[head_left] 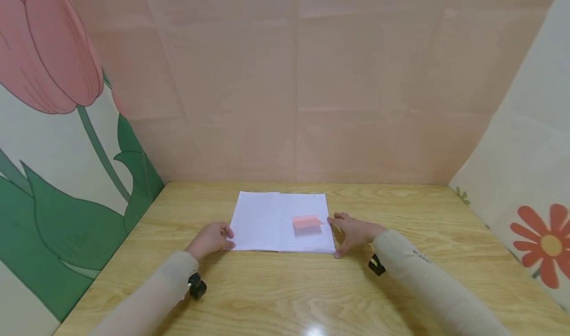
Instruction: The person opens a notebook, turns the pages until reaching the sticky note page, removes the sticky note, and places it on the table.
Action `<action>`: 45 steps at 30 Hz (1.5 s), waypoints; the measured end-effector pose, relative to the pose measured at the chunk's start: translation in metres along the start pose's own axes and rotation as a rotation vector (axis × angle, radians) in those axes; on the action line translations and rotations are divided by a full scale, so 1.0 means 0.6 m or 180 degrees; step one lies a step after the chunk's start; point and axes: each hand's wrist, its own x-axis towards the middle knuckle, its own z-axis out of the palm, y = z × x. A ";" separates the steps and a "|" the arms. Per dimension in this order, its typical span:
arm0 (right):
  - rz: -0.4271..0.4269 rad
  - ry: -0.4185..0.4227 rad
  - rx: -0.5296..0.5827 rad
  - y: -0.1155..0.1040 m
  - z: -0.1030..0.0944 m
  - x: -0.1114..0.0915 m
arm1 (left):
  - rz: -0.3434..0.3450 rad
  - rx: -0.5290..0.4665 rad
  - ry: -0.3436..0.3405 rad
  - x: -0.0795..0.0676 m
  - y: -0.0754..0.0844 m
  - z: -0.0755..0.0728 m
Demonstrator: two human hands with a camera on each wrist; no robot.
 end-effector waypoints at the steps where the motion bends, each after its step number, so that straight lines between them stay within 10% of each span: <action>1: -0.0010 -0.0022 0.0017 0.000 -0.003 0.000 | -0.0008 0.0011 -0.0001 0.000 -0.001 0.001; 15: -0.0462 0.0447 0.1309 -0.011 -0.043 0.011 | 0.0059 -0.0028 0.0035 -0.004 0.004 0.001; 45: 0.0152 0.0699 0.2791 -0.011 0.013 0.081 | 0.0063 -0.0021 0.0042 -0.003 -0.002 -0.001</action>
